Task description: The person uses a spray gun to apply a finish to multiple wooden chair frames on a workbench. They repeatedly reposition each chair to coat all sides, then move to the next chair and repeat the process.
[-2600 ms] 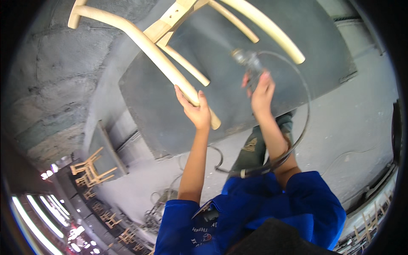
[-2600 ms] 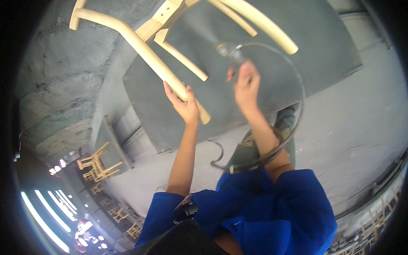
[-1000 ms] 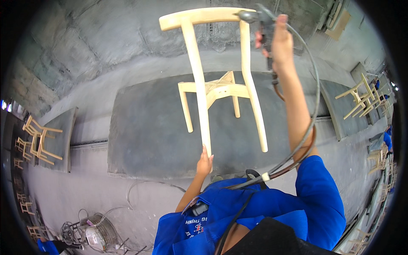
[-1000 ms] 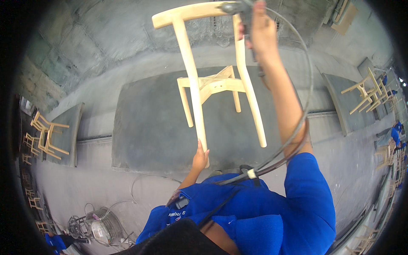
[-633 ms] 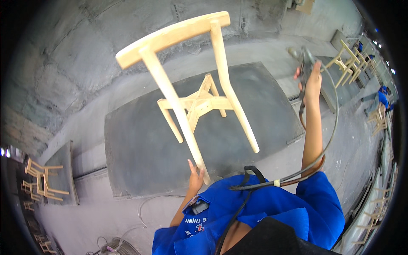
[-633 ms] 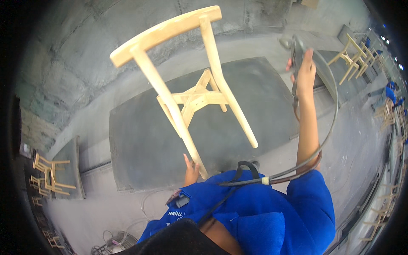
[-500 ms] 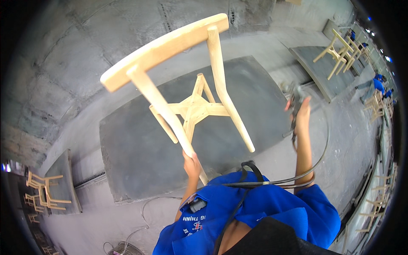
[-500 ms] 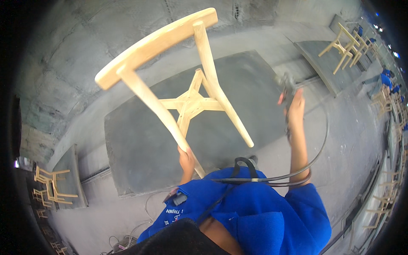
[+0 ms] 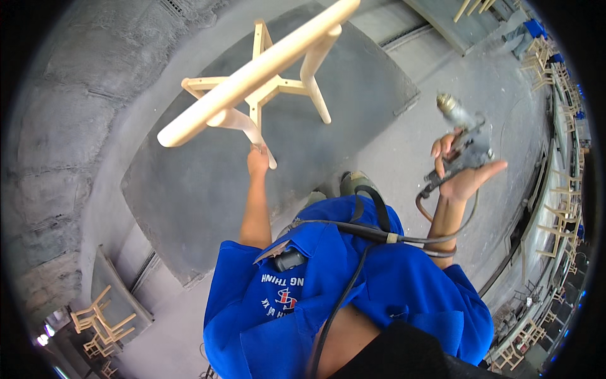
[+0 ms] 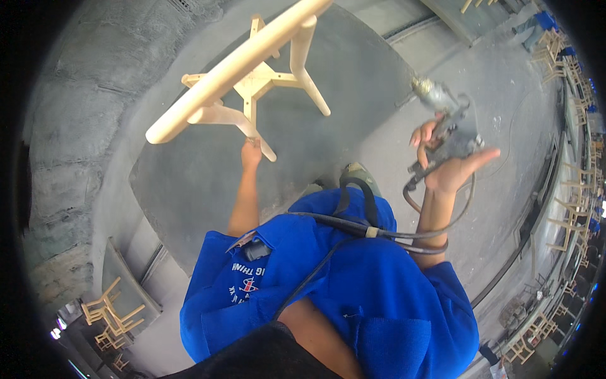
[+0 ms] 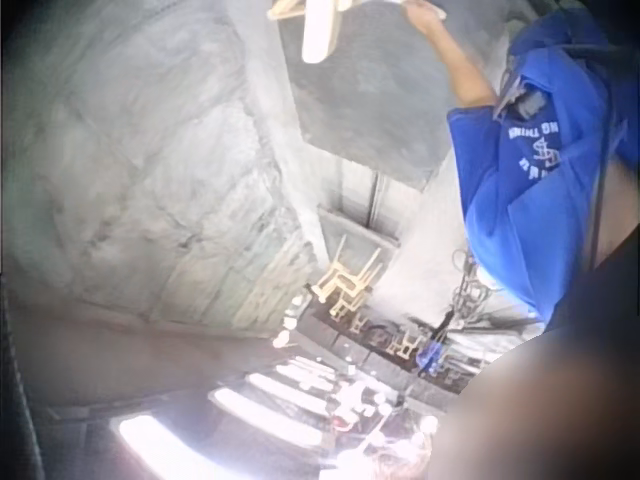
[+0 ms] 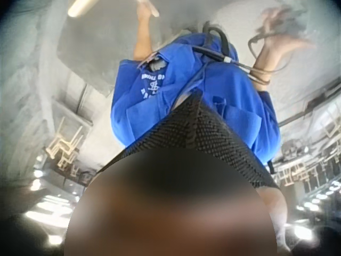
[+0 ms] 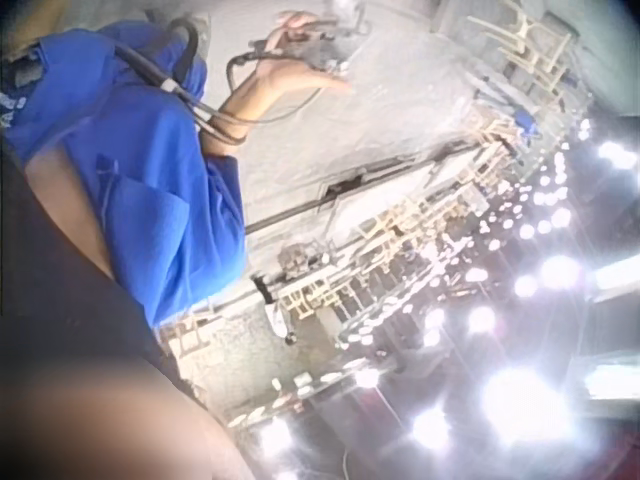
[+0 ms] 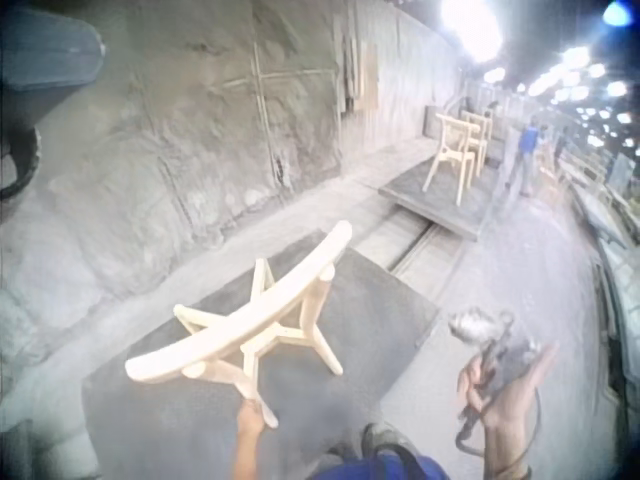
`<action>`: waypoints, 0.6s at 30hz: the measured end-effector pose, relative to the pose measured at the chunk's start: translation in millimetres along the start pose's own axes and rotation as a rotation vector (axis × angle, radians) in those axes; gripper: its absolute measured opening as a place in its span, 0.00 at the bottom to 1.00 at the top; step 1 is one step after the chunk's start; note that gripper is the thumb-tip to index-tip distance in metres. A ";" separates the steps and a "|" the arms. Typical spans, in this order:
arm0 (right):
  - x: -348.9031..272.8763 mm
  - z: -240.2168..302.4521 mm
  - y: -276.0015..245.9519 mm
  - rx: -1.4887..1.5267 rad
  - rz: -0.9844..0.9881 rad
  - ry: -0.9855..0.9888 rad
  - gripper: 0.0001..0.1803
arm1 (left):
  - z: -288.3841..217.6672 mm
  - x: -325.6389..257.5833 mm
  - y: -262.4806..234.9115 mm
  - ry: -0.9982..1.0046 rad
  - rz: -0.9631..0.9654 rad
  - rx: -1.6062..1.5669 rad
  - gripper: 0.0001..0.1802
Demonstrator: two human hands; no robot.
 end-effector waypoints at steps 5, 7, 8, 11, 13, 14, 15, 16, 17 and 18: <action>38.9 -69.8 -6.3 -0.030 -0.043 0.333 0.56 | 62.4 -79.0 6.1 0.062 0.444 -0.243 0.21; 49.2 -115.4 -22.9 -0.022 -0.063 0.447 0.54 | 92.6 -160.3 8.6 -0.021 0.688 -0.276 0.20; 55.2 -136.9 -35.0 -0.023 -0.084 0.481 0.53 | 101.8 -197.2 10.1 -0.073 0.877 -0.409 0.22; 60.2 -186.2 -82.5 -0.071 -0.177 0.564 0.51 | 115.4 -319.6 5.3 -0.581 0.788 -0.569 0.26; 61.2 -213.5 -117.0 -0.172 -0.271 0.576 0.50 | 99.3 -371.3 -15.6 0.005 0.403 -0.253 0.28; 61.5 -224.5 -133.0 -0.168 -0.294 0.602 0.48 | 83.3 -386.0 -23.5 0.296 0.201 -0.089 0.29; 64.2 -236.3 -147.2 -0.198 -0.318 0.611 0.48 | 70.0 -392.8 -28.6 0.260 0.125 -0.064 0.29; 63.2 -246.7 -161.4 -0.227 -0.343 0.622 0.47 | 54.3 -405.5 -38.0 0.223 0.052 -0.037 0.29; 60.7 -255.0 -175.2 -0.260 -0.367 0.631 0.47 | 37.1 -415.9 -49.9 0.223 -0.042 0.009 0.29; 58.7 -260.8 -187.1 -0.267 -0.397 0.655 0.45 | 26.8 -415.6 -60.4 -0.083 0.058 -0.178 0.29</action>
Point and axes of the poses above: each hand's wrist, its own x-axis towards the middle knuckle, its own y-axis out of the palm, z = x × y, the point moved 2 cm from there along x, towards the middle knuckle
